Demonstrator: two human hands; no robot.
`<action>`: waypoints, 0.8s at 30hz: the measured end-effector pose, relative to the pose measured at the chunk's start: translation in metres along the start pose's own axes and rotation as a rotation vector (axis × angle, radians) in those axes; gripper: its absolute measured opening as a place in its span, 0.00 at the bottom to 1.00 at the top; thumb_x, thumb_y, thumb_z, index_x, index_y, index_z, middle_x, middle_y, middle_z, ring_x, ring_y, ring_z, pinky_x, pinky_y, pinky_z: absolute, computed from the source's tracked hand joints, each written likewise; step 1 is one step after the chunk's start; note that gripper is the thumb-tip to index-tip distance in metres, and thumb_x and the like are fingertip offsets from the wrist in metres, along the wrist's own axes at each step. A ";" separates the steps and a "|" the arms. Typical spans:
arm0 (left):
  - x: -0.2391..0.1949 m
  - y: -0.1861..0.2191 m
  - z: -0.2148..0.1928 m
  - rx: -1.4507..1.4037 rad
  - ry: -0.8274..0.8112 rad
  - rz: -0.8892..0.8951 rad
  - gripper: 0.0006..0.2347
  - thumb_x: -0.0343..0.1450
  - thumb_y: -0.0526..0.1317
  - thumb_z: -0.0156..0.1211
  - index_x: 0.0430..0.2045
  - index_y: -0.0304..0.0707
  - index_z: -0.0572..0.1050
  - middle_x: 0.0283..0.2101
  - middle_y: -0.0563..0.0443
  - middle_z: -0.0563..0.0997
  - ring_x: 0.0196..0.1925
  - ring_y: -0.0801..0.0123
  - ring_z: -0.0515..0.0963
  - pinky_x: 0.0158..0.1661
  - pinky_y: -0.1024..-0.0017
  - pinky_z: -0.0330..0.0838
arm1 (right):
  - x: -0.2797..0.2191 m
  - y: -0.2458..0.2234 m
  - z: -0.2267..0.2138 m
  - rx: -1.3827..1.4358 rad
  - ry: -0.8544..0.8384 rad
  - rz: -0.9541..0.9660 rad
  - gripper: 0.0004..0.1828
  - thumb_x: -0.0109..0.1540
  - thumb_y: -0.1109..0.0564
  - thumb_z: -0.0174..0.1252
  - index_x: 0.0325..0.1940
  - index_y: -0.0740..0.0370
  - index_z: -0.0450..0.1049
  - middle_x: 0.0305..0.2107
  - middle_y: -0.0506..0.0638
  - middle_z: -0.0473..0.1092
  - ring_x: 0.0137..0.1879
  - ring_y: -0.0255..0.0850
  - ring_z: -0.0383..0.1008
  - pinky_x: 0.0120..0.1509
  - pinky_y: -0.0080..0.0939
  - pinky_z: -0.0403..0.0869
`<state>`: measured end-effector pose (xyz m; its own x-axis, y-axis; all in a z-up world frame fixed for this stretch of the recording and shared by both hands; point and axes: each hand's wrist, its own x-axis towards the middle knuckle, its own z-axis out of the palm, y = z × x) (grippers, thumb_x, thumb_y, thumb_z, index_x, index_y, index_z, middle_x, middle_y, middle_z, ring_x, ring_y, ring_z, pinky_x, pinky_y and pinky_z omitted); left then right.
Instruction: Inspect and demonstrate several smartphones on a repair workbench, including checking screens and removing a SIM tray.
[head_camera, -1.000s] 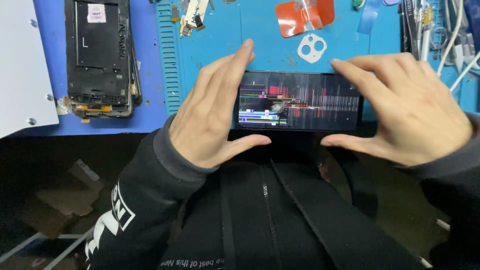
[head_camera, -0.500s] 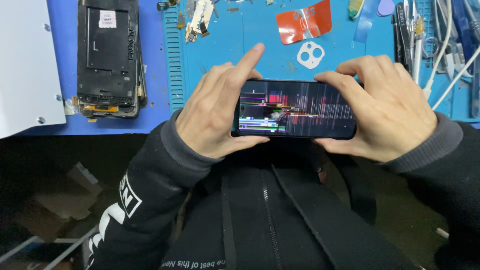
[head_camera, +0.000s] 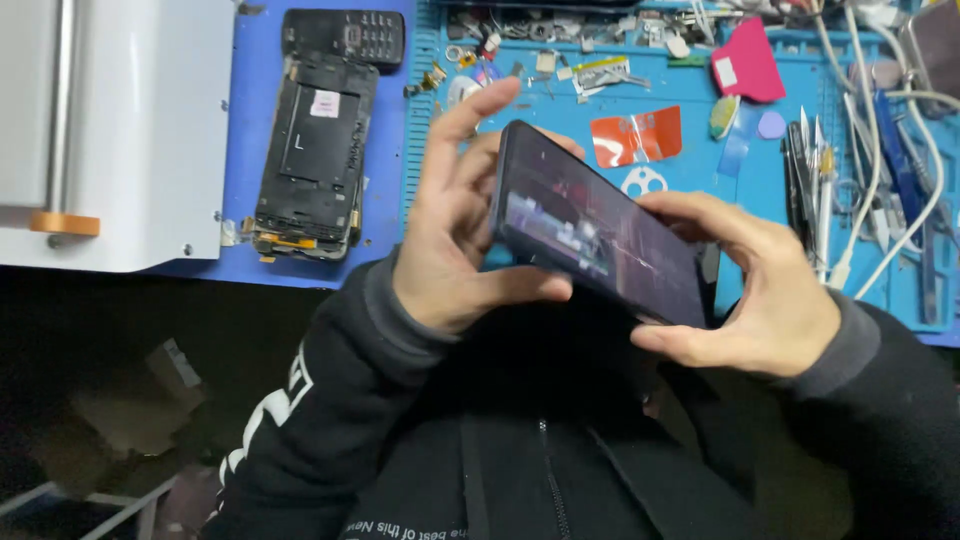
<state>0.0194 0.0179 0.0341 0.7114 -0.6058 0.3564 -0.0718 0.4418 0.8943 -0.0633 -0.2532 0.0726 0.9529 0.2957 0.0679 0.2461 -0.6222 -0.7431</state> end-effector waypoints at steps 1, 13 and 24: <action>0.003 -0.002 0.006 0.009 0.003 0.014 0.45 0.70 0.31 0.79 0.74 0.40 0.45 0.66 0.43 0.68 0.67 0.65 0.70 0.69 0.65 0.67 | 0.001 -0.002 0.005 -0.007 0.001 -0.015 0.49 0.48 0.39 0.72 0.68 0.62 0.66 0.56 0.55 0.71 0.58 0.47 0.73 0.65 0.45 0.69; 0.017 -0.016 0.028 -0.219 0.242 -0.189 0.33 0.78 0.30 0.58 0.77 0.32 0.45 0.60 0.38 0.76 0.51 0.66 0.80 0.50 0.72 0.77 | 0.014 -0.038 0.028 1.872 0.062 0.344 0.46 0.68 0.29 0.37 0.78 0.66 0.51 0.55 0.72 0.64 0.39 0.56 0.72 0.20 0.41 0.70; 0.012 -0.023 0.023 -0.369 0.210 -0.138 0.34 0.76 0.32 0.64 0.73 0.38 0.46 0.69 0.35 0.67 0.64 0.58 0.77 0.65 0.61 0.74 | 0.005 -0.035 0.029 1.943 -0.144 0.372 0.56 0.70 0.24 0.34 0.75 0.83 0.47 0.34 0.70 0.66 0.19 0.51 0.71 0.17 0.38 0.69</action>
<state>0.0141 -0.0147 0.0241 0.8260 -0.5452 0.1433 0.2615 0.5958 0.7594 -0.0723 -0.2092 0.0798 0.8589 0.4691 -0.2053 -0.5117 0.8010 -0.3106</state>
